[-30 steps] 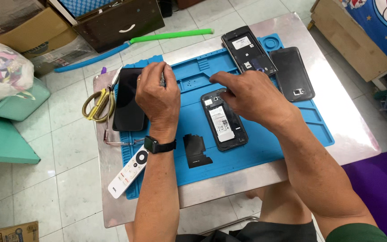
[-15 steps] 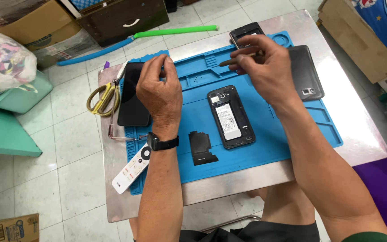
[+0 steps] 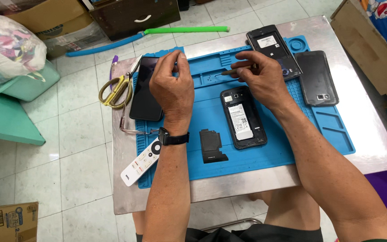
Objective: The person works on disassembled smartphones on a blue mat, using a screwdriver to manipulate internal components. They handle a white remote control and a small black part while working on the devices.
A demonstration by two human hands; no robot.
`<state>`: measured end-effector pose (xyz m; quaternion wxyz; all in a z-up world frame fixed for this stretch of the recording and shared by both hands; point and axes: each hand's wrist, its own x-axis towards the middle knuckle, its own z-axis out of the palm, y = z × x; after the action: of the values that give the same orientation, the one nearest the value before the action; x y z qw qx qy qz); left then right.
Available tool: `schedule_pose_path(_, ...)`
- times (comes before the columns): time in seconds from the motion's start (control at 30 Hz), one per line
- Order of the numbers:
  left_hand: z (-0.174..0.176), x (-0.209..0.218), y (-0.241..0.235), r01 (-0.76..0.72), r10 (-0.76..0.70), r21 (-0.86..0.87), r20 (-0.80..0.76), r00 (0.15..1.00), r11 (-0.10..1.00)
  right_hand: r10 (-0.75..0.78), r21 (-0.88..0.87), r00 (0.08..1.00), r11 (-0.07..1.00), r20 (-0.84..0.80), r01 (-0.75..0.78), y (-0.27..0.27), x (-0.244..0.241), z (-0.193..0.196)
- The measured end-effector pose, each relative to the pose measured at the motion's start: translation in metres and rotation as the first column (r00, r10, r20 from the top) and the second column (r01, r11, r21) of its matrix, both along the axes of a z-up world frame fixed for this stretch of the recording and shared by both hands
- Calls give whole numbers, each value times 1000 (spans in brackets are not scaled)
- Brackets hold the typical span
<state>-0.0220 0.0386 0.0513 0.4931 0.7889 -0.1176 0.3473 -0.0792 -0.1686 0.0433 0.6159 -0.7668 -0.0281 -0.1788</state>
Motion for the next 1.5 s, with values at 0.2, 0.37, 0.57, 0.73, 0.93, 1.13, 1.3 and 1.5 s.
schedule_pose_path(0.2, -1, 1, 2, 7, -7, 5, -1, 1000, 1000, 15, -44, 1000, 999, 10, -15, -2, 1, -1)
schedule_pose_path(0.37, -1, 1, 2, 18, -18, -7, -6, 1000, 1000, 15, -70, 1000, 997, 3, -15, -2, 0, 1)
schedule_pose_path(0.57, 0, 0, 1, 5, -5, 8, -3, 1000, 1000, 31, -54, 999, 998, 28, -29, -4, 1, -3)
schedule_pose_path(0.73, -5, 3, 1, 18, -16, 30, -87, 996, 999, 20, -28, 998, 999, 56, -19, -5, -5, 11)
schedule_pose_path(0.93, 26, -13, -9, 155, -495, -497, -682, 538, 854, 15, 23, 999, 1000, 38, -16, -1, -21, 38)
schedule_pose_path(1.13, 27, -15, -14, 17, -747, -791, -570, 341, 611, 32, 164, 996, 985, 78, -44, 2, -25, 41)
schedule_pose_path(1.3, 25, -16, -16, -14, -816, -869, -469, 337, 494, 39, 156, 993, 986, 111, -57, 2, -25, 39)
schedule_pose_path(1.5, 24, -14, -18, -54, -815, -883, -452, 363, 466, 33, 171, 992, 984, 120, -53, 4, -26, 41)
